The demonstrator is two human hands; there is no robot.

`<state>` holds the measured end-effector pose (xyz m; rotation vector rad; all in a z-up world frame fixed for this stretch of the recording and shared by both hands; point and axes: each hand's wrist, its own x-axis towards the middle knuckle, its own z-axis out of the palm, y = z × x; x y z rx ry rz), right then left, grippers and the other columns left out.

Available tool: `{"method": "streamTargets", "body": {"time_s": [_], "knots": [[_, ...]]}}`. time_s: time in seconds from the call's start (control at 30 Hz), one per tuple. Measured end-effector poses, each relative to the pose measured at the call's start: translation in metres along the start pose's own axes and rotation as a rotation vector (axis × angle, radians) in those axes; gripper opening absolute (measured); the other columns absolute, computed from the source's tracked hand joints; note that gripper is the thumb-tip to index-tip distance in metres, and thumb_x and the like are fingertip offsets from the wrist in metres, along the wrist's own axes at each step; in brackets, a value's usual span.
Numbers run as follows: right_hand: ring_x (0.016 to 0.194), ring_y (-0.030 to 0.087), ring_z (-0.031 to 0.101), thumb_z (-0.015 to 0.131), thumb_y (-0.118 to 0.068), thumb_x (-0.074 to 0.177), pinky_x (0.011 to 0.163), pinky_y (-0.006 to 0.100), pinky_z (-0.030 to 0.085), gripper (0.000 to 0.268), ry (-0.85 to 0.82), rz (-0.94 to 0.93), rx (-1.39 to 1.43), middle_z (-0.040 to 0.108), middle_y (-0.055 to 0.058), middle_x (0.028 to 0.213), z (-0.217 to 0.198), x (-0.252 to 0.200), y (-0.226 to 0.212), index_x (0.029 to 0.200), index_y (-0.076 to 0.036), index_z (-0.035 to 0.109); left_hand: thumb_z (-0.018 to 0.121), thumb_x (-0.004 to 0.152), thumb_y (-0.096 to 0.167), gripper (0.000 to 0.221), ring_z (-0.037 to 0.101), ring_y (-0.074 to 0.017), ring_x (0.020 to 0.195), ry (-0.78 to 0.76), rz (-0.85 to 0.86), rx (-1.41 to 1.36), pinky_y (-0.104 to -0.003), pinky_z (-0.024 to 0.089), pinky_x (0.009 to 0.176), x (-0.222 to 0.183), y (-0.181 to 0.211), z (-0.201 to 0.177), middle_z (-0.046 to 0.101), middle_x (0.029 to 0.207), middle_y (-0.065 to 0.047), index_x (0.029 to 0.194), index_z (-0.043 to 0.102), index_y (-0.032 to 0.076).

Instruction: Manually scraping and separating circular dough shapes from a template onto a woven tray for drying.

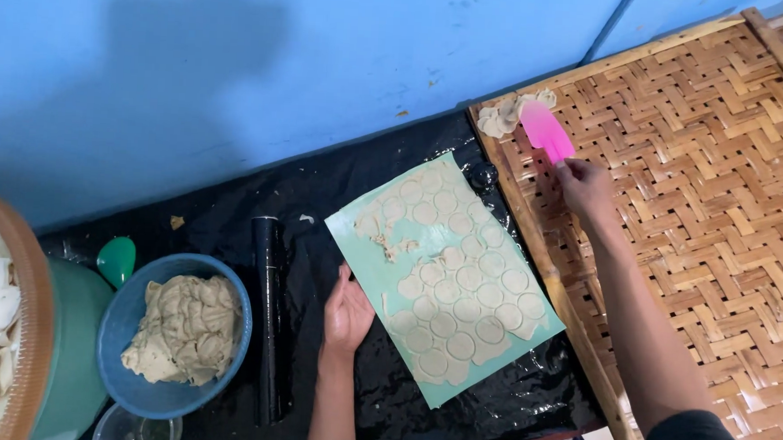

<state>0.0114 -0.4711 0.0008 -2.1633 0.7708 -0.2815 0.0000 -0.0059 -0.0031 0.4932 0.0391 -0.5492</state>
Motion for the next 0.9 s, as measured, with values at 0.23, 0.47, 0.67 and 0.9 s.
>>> {"method": "streamTargets", "body": {"time_s": [0.23,0.47,0.67,0.9], "knots": [[0.087,0.031,0.073,0.067,-0.029,0.101,0.080,0.045,0.056,0.034,0.078,-0.007,-0.141,0.076,0.021,0.102,-0.008,-0.006,-0.004,0.118,0.000,0.075,0.042,0.109,0.029,0.050,0.050,-0.0276,0.137,-0.001,-0.010,-0.025,-0.044,0.038,0.115,0.002,-0.001,-0.006,0.052,0.151,-0.014,0.153,0.040,0.003],[0.081,0.041,0.073,0.062,-0.026,0.105,0.075,0.053,0.057,0.029,0.150,-0.037,-0.447,0.075,0.026,0.096,-0.027,-0.043,-0.060,0.117,-0.003,0.075,0.048,0.103,0.004,0.045,0.053,-0.0224,0.134,0.013,-0.019,0.111,-0.037,0.041,0.113,0.004,-0.005,-0.026,0.057,0.144,-0.014,0.147,0.046,-0.005],[0.075,0.038,0.073,0.060,-0.026,0.108,0.070,0.051,0.057,0.030,0.164,-0.153,-0.432,0.074,0.024,0.088,-0.028,-0.095,-0.063,0.116,-0.001,0.074,0.051,0.093,0.002,0.051,0.057,-0.0249,0.125,0.103,-0.083,0.190,-0.041,0.045,0.105,0.002,0.010,0.018,0.059,0.136,-0.012,0.143,0.047,0.003],[0.070,0.030,0.076,0.060,-0.029,0.102,0.065,0.042,0.059,0.038,-0.029,-0.127,-0.151,0.077,0.018,0.086,-0.011,-0.211,-0.075,0.125,-0.001,0.069,0.052,0.099,0.005,0.040,0.057,-0.0264,0.127,0.093,-0.002,0.200,-0.040,0.045,0.109,0.033,0.005,-0.017,0.061,0.137,-0.015,0.137,0.054,-0.005]]}}
